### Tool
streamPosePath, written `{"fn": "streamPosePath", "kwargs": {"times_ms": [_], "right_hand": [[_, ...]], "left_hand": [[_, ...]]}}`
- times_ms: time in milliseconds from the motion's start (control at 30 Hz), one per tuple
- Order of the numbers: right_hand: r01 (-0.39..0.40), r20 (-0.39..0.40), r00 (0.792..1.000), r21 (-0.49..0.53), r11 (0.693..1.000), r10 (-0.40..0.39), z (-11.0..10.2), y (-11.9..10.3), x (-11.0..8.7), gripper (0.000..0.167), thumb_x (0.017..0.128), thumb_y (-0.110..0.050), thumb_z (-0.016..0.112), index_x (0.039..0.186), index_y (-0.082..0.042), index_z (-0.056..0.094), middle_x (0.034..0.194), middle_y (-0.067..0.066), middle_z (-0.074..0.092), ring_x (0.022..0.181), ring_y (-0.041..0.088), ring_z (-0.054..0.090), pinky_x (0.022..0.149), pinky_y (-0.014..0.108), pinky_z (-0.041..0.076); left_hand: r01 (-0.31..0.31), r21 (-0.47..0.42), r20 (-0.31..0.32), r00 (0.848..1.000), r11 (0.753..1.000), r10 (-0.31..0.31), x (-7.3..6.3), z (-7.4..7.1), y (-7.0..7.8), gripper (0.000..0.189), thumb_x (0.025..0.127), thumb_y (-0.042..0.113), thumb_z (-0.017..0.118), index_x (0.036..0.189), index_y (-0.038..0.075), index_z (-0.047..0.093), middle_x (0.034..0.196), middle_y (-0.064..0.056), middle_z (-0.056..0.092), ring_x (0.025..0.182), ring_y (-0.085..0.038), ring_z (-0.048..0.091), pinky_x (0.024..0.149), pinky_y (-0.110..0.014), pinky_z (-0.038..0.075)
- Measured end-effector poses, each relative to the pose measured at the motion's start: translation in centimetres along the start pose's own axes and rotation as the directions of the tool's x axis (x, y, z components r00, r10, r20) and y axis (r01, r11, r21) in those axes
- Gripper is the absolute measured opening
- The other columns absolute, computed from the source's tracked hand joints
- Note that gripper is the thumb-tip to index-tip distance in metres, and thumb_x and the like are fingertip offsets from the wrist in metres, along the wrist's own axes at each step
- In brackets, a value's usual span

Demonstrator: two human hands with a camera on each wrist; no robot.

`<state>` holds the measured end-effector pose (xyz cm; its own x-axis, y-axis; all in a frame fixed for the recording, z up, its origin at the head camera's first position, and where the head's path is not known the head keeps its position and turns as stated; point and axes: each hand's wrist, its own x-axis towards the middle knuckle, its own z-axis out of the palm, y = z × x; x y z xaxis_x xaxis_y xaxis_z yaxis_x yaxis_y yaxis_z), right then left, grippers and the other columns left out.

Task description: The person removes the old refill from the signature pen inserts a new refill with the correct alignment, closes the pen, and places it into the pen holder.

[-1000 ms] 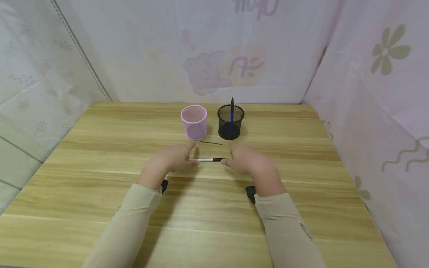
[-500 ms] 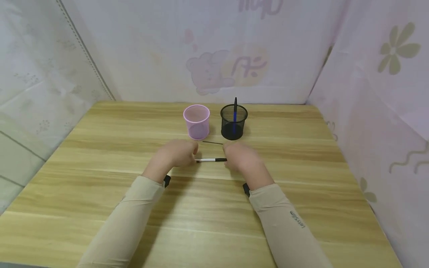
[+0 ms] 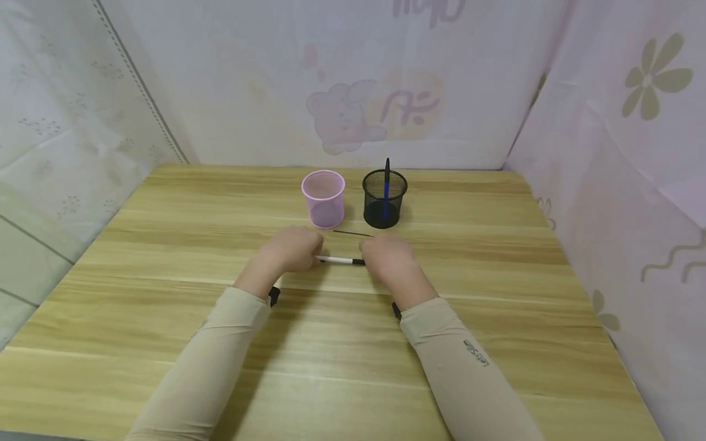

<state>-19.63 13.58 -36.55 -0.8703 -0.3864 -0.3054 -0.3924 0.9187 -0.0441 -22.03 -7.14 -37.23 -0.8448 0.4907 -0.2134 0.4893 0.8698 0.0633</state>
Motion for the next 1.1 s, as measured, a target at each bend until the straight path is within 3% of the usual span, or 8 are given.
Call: {"fn": "streamPosePath", "kwargs": {"times_ms": [233,367,533,633,767,833,933,1100], "right_hand": [[-0.001,0.009,1.000,0.052,0.999,0.000,0.1,0.6,0.0,0.037,0.109,-0.014,0.058,0.141,0.003,0.055,0.130,0.029,0.069,0.123,0.046,0.068,0.106,0.058,0.055],[0.020,0.014,1.000,0.086,0.996,-0.021,0.1,1.0,-0.1,0.041,0.110,-0.015,0.052,0.146,0.004,0.050,0.133,0.032,0.068,0.127,0.049,0.065,0.111,0.060,0.052],[0.039,0.012,0.999,0.099,0.994,-0.040,0.1,1.3,-0.3,0.033,0.112,-0.015,0.047,0.139,0.004,0.053,0.127,0.030,0.070,0.126,0.049,0.066,0.109,0.060,0.052],[0.043,0.006,0.999,0.108,0.993,-0.044,0.2,1.6,-0.4,0.030,0.113,-0.015,0.043,0.135,0.002,0.054,0.124,0.031,0.070,0.125,0.050,0.066,0.109,0.061,0.052],[0.040,0.016,0.999,0.127,0.991,-0.043,0.1,2.0,-0.5,0.029,0.114,-0.016,0.037,0.131,0.000,0.054,0.113,0.027,0.070,0.115,0.046,0.070,0.101,0.059,0.056],[0.040,0.027,0.999,0.143,0.989,-0.044,0.1,2.2,-0.6,0.024,0.114,-0.014,0.036,0.123,-0.002,0.055,0.101,0.022,0.068,0.100,0.038,0.070,0.090,0.054,0.057],[0.038,0.036,0.998,0.174,0.984,-0.044,0.0,2.5,-0.7,0.019,0.112,-0.011,0.037,0.114,-0.004,0.054,0.090,0.014,0.060,0.086,0.030,0.060,0.080,0.046,0.051],[0.040,0.033,0.998,0.203,0.978,-0.047,-0.2,2.7,-0.8,0.022,0.112,-0.014,0.035,0.112,-0.004,0.055,0.090,0.012,0.059,0.086,0.028,0.057,0.080,0.044,0.049]], "left_hand": [[-0.002,-0.030,0.013,1.000,1.000,0.003,-0.3,-0.3,-0.3,0.016,0.103,0.017,0.067,0.089,0.010,0.066,0.084,-0.005,0.061,0.079,-0.023,0.055,0.081,-0.044,0.057],[-0.002,-0.022,0.011,1.000,1.000,0.002,-0.5,-0.3,-0.4,0.019,0.103,0.016,0.065,0.084,0.010,0.066,0.083,-0.005,0.062,0.079,-0.023,0.056,0.081,-0.043,0.057],[-0.029,-0.025,0.018,0.999,0.999,0.029,-0.3,-0.2,-0.4,0.036,0.099,0.007,0.063,0.066,0.017,0.050,0.068,0.002,0.046,0.068,-0.016,0.044,0.065,-0.034,0.046],[-0.026,-0.046,0.035,0.999,0.999,0.028,-0.2,-0.1,-0.5,0.040,0.098,0.004,0.060,0.065,0.019,0.045,0.066,0.004,0.038,0.066,-0.015,0.038,0.064,-0.033,0.039],[-0.037,-0.050,0.035,0.999,0.998,0.039,-0.3,0.2,-0.6,0.024,0.104,0.013,0.057,0.081,0.016,0.063,0.080,0.000,0.057,0.076,-0.018,0.052,0.077,-0.039,0.053],[-0.043,-0.055,0.030,0.999,0.998,0.045,-0.4,0.3,-0.6,0.019,0.106,0.018,0.056,0.095,0.014,0.070,0.093,-0.003,0.067,0.085,-0.022,0.061,0.086,-0.045,0.058],[-0.043,-0.053,0.019,0.999,0.998,0.044,-0.5,0.4,-0.6,0.020,0.108,0.020,0.053,0.105,0.012,0.071,0.102,-0.008,0.072,0.092,-0.028,0.068,0.091,-0.050,0.059],[-0.038,-0.078,0.015,0.999,0.996,0.040,-0.7,0.5,-0.7,0.029,0.114,0.027,0.044,0.103,0.012,0.065,0.098,-0.011,0.070,0.092,-0.030,0.068,0.092,-0.049,0.058]]}}
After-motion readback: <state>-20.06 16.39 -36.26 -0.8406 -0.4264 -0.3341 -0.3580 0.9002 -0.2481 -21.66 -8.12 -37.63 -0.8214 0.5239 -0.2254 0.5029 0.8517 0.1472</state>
